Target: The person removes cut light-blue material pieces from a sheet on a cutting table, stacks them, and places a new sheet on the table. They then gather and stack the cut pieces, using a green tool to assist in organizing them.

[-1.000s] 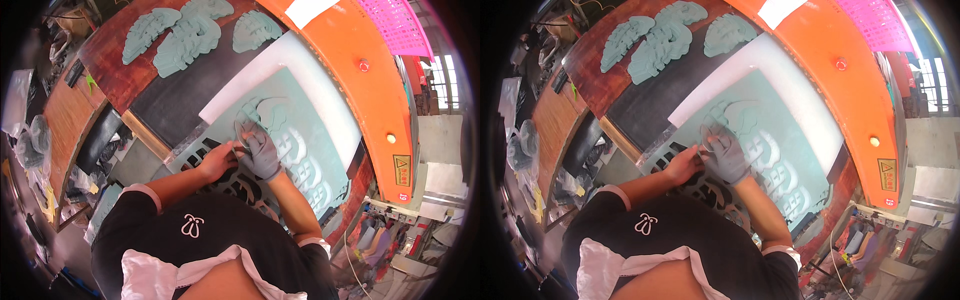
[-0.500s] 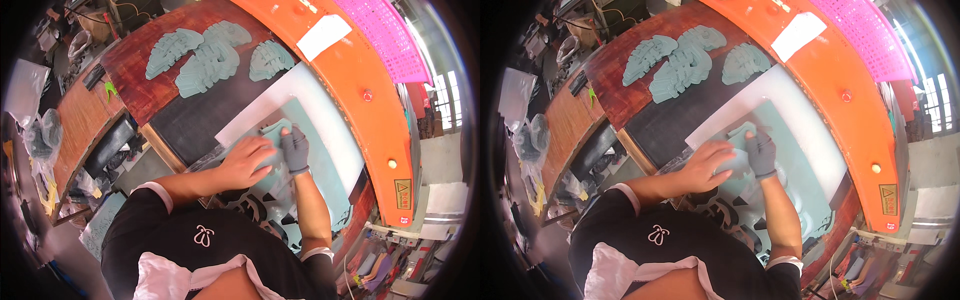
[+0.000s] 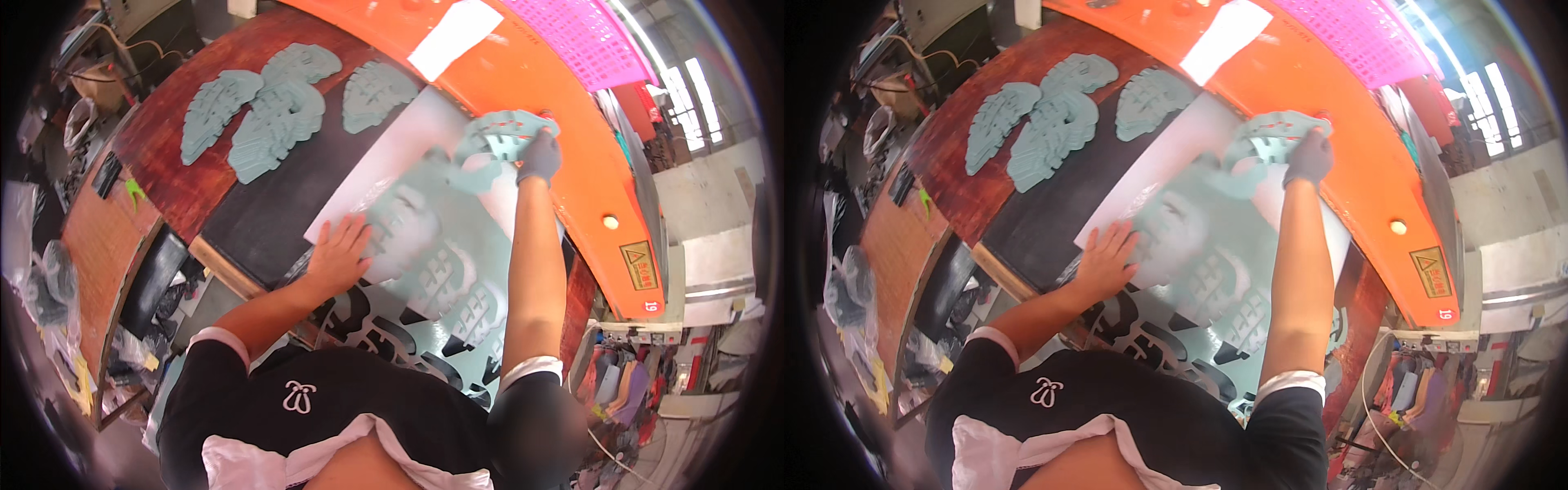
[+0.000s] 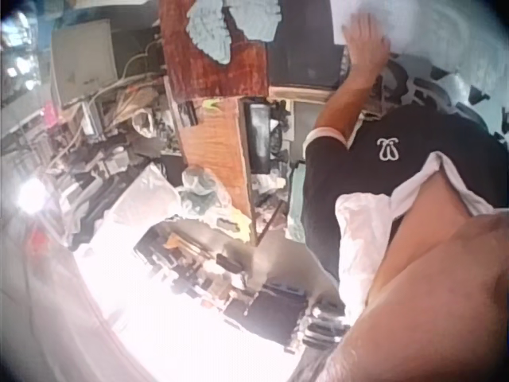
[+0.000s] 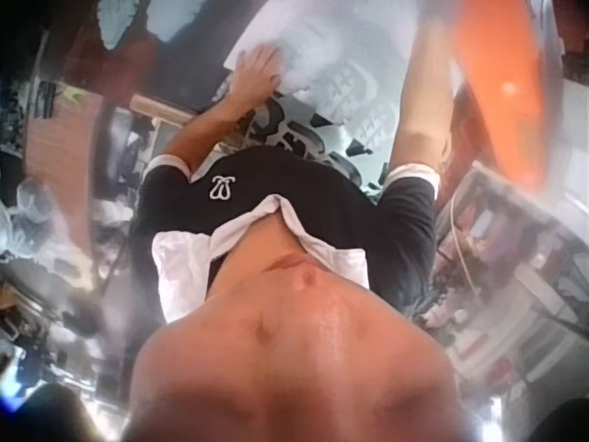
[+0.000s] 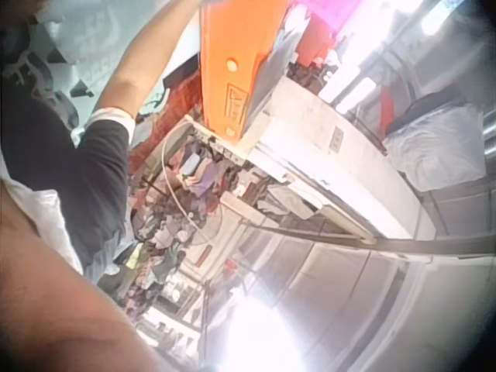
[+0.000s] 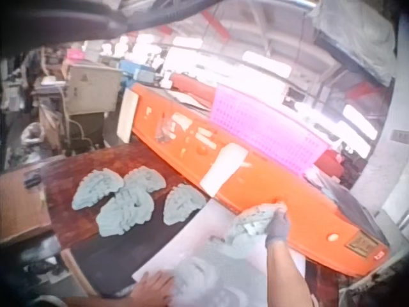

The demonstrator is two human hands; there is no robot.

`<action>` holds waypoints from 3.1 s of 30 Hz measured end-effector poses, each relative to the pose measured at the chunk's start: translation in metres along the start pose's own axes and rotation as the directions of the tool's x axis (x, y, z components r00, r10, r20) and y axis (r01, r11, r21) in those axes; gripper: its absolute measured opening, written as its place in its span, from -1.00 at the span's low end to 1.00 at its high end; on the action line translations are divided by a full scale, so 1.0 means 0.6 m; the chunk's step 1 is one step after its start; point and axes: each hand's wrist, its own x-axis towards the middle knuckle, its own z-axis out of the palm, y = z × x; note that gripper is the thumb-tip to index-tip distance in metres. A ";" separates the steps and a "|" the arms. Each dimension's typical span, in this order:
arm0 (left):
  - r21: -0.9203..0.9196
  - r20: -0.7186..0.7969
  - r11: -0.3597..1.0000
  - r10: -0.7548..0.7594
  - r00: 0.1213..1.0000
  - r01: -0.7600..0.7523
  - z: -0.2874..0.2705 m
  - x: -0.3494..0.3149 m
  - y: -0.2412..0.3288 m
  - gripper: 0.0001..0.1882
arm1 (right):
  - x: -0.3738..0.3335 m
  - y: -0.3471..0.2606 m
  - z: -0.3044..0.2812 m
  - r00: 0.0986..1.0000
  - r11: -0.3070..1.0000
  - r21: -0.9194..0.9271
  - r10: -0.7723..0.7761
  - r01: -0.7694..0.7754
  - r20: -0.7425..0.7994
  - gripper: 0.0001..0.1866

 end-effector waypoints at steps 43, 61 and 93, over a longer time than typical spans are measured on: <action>-0.993 -0.118 0.072 -0.619 0.776 -0.094 -0.222 0.246 -0.085 -0.75 | -0.278 0.209 -0.170 0.606 0.665 -0.262 -0.356 0.699 0.711 -0.60; -0.832 0.514 -0.553 -0.742 0.430 0.039 -0.090 0.100 -0.303 -0.58 | -0.261 0.267 -0.227 0.652 0.648 -0.294 -0.422 0.703 0.630 -0.68; 0.276 -0.361 0.827 -0.383 0.851 0.489 -0.032 0.256 -0.311 -0.61 | -0.272 0.295 -0.317 0.760 0.561 -0.520 -0.394 0.644 0.517 -0.71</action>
